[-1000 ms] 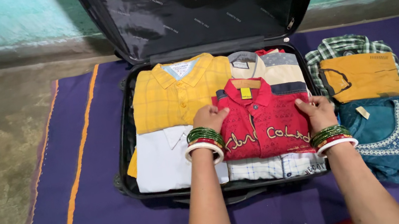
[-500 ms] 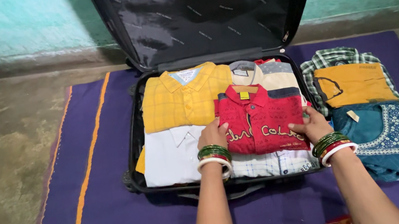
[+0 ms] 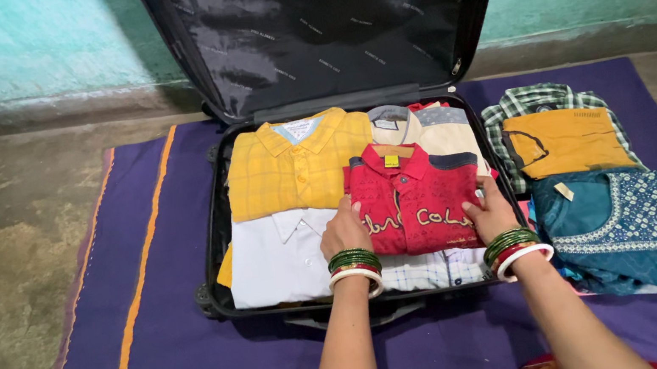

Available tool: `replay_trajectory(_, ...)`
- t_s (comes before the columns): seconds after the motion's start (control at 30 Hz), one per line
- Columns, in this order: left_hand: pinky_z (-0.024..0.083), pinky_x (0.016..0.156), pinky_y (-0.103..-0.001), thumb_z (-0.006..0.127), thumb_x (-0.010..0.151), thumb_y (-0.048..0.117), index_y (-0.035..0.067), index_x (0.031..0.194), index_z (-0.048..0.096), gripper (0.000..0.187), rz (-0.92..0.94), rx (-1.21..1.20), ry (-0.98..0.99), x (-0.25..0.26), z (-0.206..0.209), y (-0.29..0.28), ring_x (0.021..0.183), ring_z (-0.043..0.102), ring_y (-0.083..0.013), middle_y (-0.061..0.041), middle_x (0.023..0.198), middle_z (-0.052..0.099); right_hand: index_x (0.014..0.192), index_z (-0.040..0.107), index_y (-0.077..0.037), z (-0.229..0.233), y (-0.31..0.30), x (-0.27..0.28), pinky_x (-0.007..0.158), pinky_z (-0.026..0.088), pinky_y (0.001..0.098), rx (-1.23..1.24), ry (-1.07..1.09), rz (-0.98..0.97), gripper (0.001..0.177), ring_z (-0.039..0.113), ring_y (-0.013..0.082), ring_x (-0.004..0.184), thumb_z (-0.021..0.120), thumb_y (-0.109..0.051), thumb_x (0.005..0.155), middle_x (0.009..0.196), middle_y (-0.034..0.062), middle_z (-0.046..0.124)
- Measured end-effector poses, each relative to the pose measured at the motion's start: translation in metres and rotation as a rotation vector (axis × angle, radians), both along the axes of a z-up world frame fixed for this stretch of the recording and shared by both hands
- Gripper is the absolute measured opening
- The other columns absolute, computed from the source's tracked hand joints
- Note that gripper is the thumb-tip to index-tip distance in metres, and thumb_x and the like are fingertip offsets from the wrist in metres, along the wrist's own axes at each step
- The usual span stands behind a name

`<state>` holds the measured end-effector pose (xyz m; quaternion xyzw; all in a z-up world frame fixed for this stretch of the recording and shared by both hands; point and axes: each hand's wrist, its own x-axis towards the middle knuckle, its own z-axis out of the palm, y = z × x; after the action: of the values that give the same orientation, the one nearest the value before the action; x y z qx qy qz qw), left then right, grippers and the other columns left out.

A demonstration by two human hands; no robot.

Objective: The person packs clothes into a suitcase, folding and arranging shirts inside the open luggage by hand.

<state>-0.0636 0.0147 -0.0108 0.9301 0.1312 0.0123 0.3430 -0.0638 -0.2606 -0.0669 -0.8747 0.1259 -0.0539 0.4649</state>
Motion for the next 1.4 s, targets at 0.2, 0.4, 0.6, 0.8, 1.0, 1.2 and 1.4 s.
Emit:
replay_trajectory(0.2,0.052,0.079,-0.055,0.05,0.102,0.038,0.018,0.127,0.063,0.035,0.005,0.029,0.015,-0.004,0.004,0.002,0.091,0.069,-0.0448,-0.023,0.091,0.073,0.136,0.052,-0.011,0.005,0.011,-0.009,0.085,0.053,0.0503,-0.278,-0.084,-0.091,0.047,0.068,0.0451,0.098,0.07,-0.013,0.093,0.104,0.0259,0.071)
replay_trajectory(0.4,0.054,0.079,-0.052,0.062,0.096,0.042,0.011,0.101,0.068,0.031,0.075,0.023,0.057,-0.01,0.018,0.008,0.091,0.07,-0.0413,-0.019,0.092,0.074,0.136,0.055,-0.012,0.021,0.014,-0.017,0.078,0.054,0.0487,-0.26,0.072,-0.163,0.048,0.071,0.0373,0.08,0.07,-0.02,0.091,0.08,0.018,0.071)
replay_trajectory(0.6,0.049,0.096,-0.048,0.06,0.097,0.03,0.011,0.104,0.065,0.021,0.126,-0.001,-0.193,-0.007,0.034,0.0,0.112,0.065,-0.0348,-0.014,0.109,0.072,0.121,0.063,-0.004,0.034,0.013,-0.016,0.077,0.054,0.0458,-0.341,-0.184,-0.131,0.035,0.067,0.0361,0.081,0.072,-0.012,0.088,0.095,0.0201,0.066)
replay_trajectory(0.8,0.026,0.118,-0.056,0.059,0.096,0.038,0.004,0.137,0.056,0.054,-0.082,0.072,-0.542,0.001,0.02,-0.049,0.15,0.03,-0.0398,-0.021,0.152,0.048,0.122,0.061,-0.003,0.038,0.037,-0.008,0.089,0.051,0.0442,-0.412,-0.493,-0.12,0.039,0.063,0.0381,0.099,0.074,-0.004,0.086,0.11,0.0206,0.062)
replay_trajectory(1.0,0.009,0.12,-0.062,0.054,0.096,0.051,0.01,0.157,0.037,0.075,-0.145,0.153,-0.419,-0.015,-0.004,-0.068,0.156,0.011,-0.038,-0.02,0.167,0.021,0.128,0.057,-0.004,0.063,0.035,0.01,0.07,0.053,0.0382,-0.047,-0.251,-0.218,0.047,0.065,0.0255,0.073,0.074,-0.005,0.084,0.096,0.0146,0.067)
replay_trajectory(1.2,0.008,0.12,-0.062,0.053,0.097,0.05,0.015,0.159,0.034,0.074,-0.115,0.189,-0.396,-0.014,-0.013,-0.071,0.157,0.011,-0.0367,-0.016,0.17,0.018,0.119,0.071,-0.01,0.074,0.026,0.032,0.074,0.053,0.0327,-0.141,-0.376,-0.048,0.036,0.065,0.02,0.078,0.074,0.004,0.086,0.09,0.0096,0.069)
replay_trajectory(1.4,0.009,0.119,-0.062,0.054,0.097,0.05,0.014,0.16,0.034,0.075,-0.091,0.176,-0.395,-0.013,-0.014,-0.073,0.156,0.011,-0.0365,-0.016,0.169,0.018,0.112,0.063,-0.005,0.046,0.003,0.051,0.076,0.053,0.033,-0.19,-0.351,-0.129,0.034,0.066,0.021,0.081,0.075,0.006,0.082,0.091,0.0103,0.067)
